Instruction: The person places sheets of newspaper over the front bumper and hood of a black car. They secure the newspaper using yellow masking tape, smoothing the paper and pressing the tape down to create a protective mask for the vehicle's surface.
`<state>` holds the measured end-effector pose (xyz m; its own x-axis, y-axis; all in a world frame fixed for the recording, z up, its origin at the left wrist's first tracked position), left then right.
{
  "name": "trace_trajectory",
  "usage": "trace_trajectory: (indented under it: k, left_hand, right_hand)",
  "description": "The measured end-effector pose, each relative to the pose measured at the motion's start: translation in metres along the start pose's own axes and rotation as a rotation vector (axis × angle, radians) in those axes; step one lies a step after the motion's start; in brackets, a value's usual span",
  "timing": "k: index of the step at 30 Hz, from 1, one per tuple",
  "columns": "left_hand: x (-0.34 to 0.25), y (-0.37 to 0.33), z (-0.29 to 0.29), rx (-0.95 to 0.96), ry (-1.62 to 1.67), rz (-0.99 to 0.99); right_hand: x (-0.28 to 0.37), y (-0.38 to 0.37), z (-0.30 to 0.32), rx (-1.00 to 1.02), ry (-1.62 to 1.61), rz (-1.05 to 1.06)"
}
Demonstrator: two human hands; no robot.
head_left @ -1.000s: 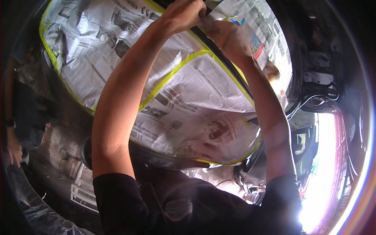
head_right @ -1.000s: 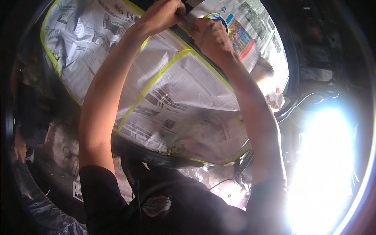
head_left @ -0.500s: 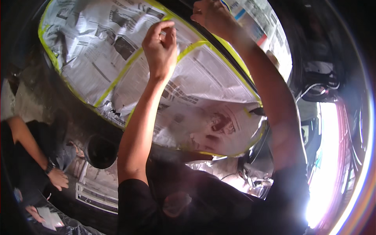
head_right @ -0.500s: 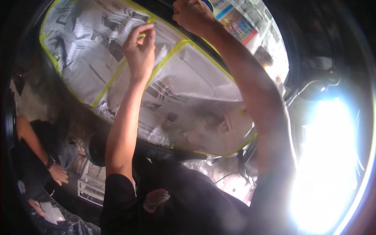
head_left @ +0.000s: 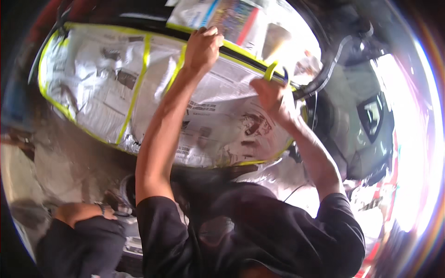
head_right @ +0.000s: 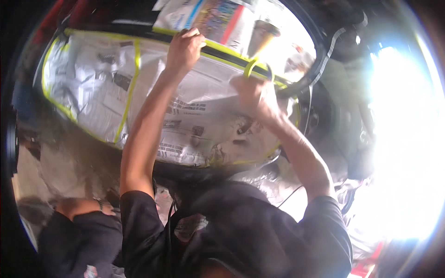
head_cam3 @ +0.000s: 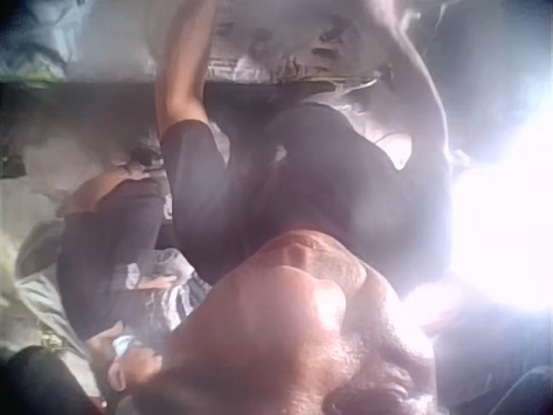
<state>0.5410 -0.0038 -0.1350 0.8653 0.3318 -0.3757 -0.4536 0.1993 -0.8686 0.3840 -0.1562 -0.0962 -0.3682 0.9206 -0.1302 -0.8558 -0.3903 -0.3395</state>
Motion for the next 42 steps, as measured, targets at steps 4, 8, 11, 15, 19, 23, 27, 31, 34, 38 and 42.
trace_trajectory:
  k: [4,8,11,15,19,23,27,31,34,38,42]
  left_hand:
    - [-0.034,-0.014,-0.046,0.263,0.078,-0.091]
    - [-0.058,-0.014,-0.091,0.355,0.118,-0.153]
    - [-0.083,-0.013,-0.133,0.453,0.067,-0.186]
    - [-0.112,-0.023,-0.168,0.487,0.150,-0.217]
    - [-0.133,-0.028,-0.202,0.569,0.050,-0.307]
    - [-0.158,-0.033,-0.232,0.650,0.059,-0.315]
    - [-0.165,-0.036,-0.255,0.717,0.013,-0.355]
    - [-0.177,-0.037,-0.281,0.781,0.107,-0.237]
    - [-0.174,-0.038,-0.287,0.742,0.128,-0.325]
    - [-0.190,-0.040,-0.288,0.693,0.146,-0.548]
    - [-0.220,-0.051,-0.290,0.812,-0.053,-0.872]
  right_hand:
    - [0.015,0.115,0.006,0.064,-0.266,-0.269]
    - [0.024,0.173,0.017,0.019,-0.440,-0.461]
    - [0.021,0.192,0.029,-0.060,-0.522,-0.508]
    - [0.009,0.197,0.056,-0.153,-0.669,-0.688]
    - [-0.004,0.207,0.089,-0.368,-0.681,-0.639]
    - [-0.044,0.237,0.100,-0.541,-0.683,-0.799]
    - [-0.093,0.263,0.089,-0.720,-0.407,-0.857]
    - [-0.137,0.280,0.074,-0.632,-0.224,-0.906]
    - [-0.165,0.275,0.062,-0.614,-0.083,-0.866]
    - [-0.197,0.256,0.037,-0.439,-0.006,-0.782]
    - [-0.222,0.251,0.039,-0.471,-0.157,-0.793]
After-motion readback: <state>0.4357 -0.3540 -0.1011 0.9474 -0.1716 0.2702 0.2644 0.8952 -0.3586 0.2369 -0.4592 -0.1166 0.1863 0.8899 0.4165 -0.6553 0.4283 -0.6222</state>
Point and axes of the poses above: each hand's wrist, its own y-axis away from the middle knuckle, its own z-axis out of the back of the hand, x = y × z, the point moved 7 cm from there along -y, towards the middle knuckle, and after that the axes turned 8 degrees about y, right-handed, at the moved point
